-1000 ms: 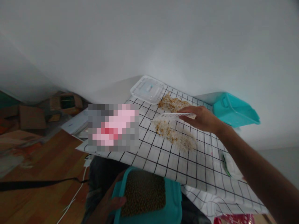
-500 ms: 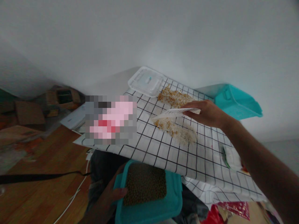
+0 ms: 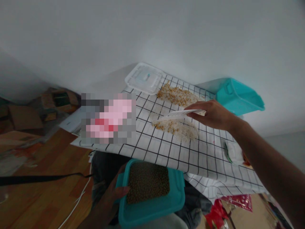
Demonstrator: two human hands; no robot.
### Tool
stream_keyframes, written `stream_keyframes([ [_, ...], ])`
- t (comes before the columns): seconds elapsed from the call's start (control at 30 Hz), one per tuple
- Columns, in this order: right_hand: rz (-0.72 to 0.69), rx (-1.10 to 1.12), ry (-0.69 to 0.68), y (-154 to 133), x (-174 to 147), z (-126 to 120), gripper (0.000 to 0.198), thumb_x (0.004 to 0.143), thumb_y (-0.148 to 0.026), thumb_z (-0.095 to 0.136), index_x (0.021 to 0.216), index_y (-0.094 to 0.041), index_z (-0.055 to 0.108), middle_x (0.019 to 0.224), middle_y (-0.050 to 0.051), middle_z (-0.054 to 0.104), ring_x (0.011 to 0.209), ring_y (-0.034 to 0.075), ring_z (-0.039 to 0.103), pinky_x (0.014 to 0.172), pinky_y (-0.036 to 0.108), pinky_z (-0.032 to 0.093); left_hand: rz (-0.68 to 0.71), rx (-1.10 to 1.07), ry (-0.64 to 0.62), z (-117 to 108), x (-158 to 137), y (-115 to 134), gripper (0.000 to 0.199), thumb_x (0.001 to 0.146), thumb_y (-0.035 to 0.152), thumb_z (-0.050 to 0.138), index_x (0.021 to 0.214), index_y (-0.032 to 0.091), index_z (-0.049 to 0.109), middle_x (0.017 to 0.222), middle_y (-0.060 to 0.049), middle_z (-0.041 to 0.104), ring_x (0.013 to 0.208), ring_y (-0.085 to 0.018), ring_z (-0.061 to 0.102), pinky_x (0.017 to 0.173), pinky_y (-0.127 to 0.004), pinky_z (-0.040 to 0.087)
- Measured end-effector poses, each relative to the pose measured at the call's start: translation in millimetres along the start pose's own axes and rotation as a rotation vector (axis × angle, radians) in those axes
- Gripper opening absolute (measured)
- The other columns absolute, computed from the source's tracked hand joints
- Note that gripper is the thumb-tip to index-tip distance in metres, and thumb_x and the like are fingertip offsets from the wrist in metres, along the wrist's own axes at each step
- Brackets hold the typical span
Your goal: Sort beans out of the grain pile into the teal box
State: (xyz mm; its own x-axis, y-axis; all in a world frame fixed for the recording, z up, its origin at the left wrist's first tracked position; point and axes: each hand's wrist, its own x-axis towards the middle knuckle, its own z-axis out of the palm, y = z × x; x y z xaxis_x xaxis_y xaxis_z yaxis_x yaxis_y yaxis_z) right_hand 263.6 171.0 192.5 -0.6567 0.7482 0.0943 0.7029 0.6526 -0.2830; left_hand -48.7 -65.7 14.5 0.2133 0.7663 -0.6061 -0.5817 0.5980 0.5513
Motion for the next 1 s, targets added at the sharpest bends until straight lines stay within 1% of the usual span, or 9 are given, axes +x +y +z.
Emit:
stream_keyframes([
  [0.17,0.020,0.023,0.009,-6.1,-12.5,0.0,0.026,0.091,-0.031,0.055,0.111,-0.026,0.072,0.108,0.002,0.075,0.091,0.018,0.071,0.071,0.028,0.054,-0.030,-0.009,-0.014,-3.1,1.6,-0.8,0.086,0.068,0.032,0.073,0.146,0.035,0.036,0.126,-0.008,0.069,0.122,-0.036,0.059,0.099,-0.049,0.049],
  [0.33,0.044,-0.001,0.022,-10.7,-19.0,-1.0,0.025,0.092,-0.031,0.055,0.109,-0.025,0.071,0.102,0.001,0.076,0.080,0.016,0.071,0.071,0.027,0.052,-0.052,-0.008,-0.018,-3.5,2.3,-1.2,0.084,0.072,0.029,0.070,0.147,0.037,0.034,0.124,-0.006,0.070,0.119,-0.035,0.062,0.096,-0.049,0.051],
  [0.5,0.090,-0.017,0.028,-13.9,-22.6,-5.4,0.024,0.092,-0.036,0.054,0.107,-0.025,0.070,0.092,0.000,0.075,0.073,0.015,0.070,0.066,0.027,0.050,-0.050,-0.028,-0.049,1.6,1.8,-1.0,0.082,0.070,0.030,0.073,0.145,0.036,0.040,0.120,-0.005,0.072,0.113,-0.034,0.066,0.096,-0.046,0.052],
  [0.6,0.137,-0.036,0.066,-12.9,-25.3,-7.7,0.023,0.091,-0.038,0.055,0.104,-0.025,0.069,0.087,0.001,0.074,0.070,0.016,0.068,0.063,0.028,0.050,-0.057,-0.021,-0.033,3.0,1.7,-1.8,0.079,0.070,0.031,0.073,0.143,0.036,0.044,0.117,-0.003,0.073,0.112,-0.034,0.066,0.095,-0.044,0.053],
  [0.67,0.167,-0.038,0.091,-11.1,-28.2,-7.7,0.021,0.090,-0.039,0.057,0.102,-0.025,0.068,0.084,0.001,0.072,0.068,0.017,0.067,0.062,0.029,0.050,-0.057,-0.016,-0.019,2.9,1.9,-2.1,0.077,0.071,0.030,0.072,0.143,0.036,0.044,0.117,-0.002,0.074,0.112,-0.035,0.066,0.094,-0.044,0.054],
  [0.8,0.217,0.065,0.113,-13.9,-37.6,-3.4,0.021,0.088,-0.040,0.058,0.099,-0.025,0.067,0.081,0.001,0.071,0.064,0.016,0.064,0.058,0.028,0.050,-0.075,-0.034,-0.046,2.5,3.0,0.4,0.077,0.072,0.027,0.069,0.143,0.039,0.042,0.119,-0.002,0.073,0.113,-0.033,0.066,0.096,-0.047,0.053],
  [0.9,0.211,0.137,0.083,-27.2,-45.1,3.0,0.019,0.088,-0.039,0.059,0.099,-0.025,0.067,0.081,0.001,0.070,0.062,0.014,0.063,0.055,0.026,0.049,-0.090,-0.009,-0.077,4.5,4.1,4.1,0.074,0.074,0.028,0.068,0.143,0.036,0.043,0.121,-0.004,0.071,0.115,-0.034,0.065,0.097,-0.048,0.052],
  [1.0,0.162,0.184,0.007,-43.0,-48.1,10.6,0.018,0.088,-0.035,0.059,0.102,-0.025,0.065,0.081,-0.001,0.071,0.064,0.013,0.064,0.058,0.024,0.050,-0.091,0.008,-0.078,9.0,5.2,7.1,0.073,0.073,0.028,0.068,0.142,0.033,0.044,0.123,-0.006,0.071,0.117,-0.035,0.063,0.096,-0.050,0.052],
])
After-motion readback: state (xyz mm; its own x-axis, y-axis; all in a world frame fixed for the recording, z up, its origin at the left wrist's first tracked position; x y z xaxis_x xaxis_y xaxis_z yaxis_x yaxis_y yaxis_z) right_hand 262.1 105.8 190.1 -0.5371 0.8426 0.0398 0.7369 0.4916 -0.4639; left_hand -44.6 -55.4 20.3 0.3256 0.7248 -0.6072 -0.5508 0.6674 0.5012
